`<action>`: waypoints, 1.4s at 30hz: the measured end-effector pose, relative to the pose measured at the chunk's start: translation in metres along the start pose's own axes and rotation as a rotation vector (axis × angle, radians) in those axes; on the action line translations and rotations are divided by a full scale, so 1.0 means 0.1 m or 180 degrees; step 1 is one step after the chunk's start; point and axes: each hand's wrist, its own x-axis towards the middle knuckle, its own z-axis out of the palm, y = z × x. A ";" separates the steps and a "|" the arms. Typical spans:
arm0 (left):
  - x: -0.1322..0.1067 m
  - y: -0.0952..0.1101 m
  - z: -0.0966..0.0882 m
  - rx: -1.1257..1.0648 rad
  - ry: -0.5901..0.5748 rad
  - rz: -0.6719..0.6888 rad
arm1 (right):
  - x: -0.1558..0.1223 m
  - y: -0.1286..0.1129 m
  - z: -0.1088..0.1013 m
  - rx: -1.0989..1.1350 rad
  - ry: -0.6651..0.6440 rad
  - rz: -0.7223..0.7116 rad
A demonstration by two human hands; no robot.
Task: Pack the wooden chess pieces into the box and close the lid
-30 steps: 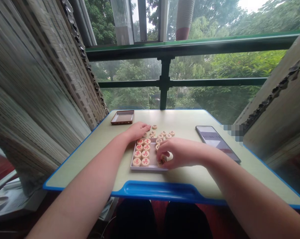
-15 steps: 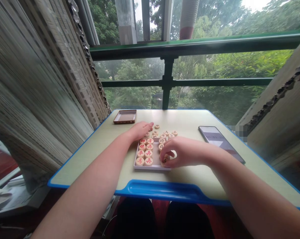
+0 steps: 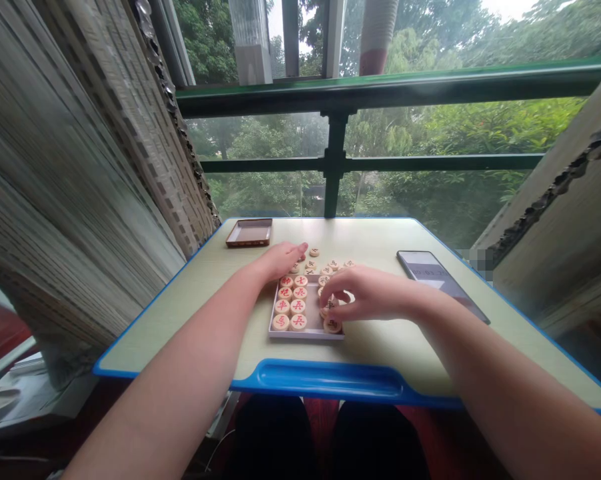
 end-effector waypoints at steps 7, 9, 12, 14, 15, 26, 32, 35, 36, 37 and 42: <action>-0.01 0.00 -0.01 0.0027 -0.0016 0.0010 | 0.01 0.04 0.00 0.0071 -0.0205 0.0023; -0.01 0.00 -0.01 0.0023 -0.0022 0.0020 | 0.01 0.05 0.00 0.0074 -0.0185 0.0013; -0.01 0.00 -0.01 0.0003 -0.0041 0.0048 | 0.01 0.05 0.00 0.0087 -0.0181 -0.0034; -0.01 0.01 -0.01 0.0029 -0.0083 0.0041 | 0.02 0.05 0.00 0.0078 -0.0124 -0.0034; -0.01 0.01 -0.02 0.0061 -0.0110 0.0037 | 0.02 0.05 0.00 0.0062 -0.0073 -0.0015; -0.01 0.02 -0.03 0.0178 -0.0185 0.0141 | 0.06 0.08 0.02 -0.0085 0.0025 0.0152; -0.02 0.06 -0.04 0.0227 -0.0229 0.0076 | 0.05 0.07 0.00 -0.0012 0.0022 0.0204; -0.08 0.13 -0.10 0.0343 -0.0371 0.0032 | 0.05 0.06 -0.01 -0.0031 0.0073 0.0241; -0.10 0.16 -0.13 0.0360 -0.0460 0.0015 | 0.05 0.06 -0.01 -0.0041 0.0087 0.0233; -0.13 0.19 -0.16 0.0353 -0.0564 -0.0008 | 0.05 0.06 -0.01 -0.0053 0.0096 0.0228; -0.26 0.31 -0.28 0.0373 -0.1103 0.0190 | 0.05 0.09 -0.01 -0.0097 0.0097 0.0220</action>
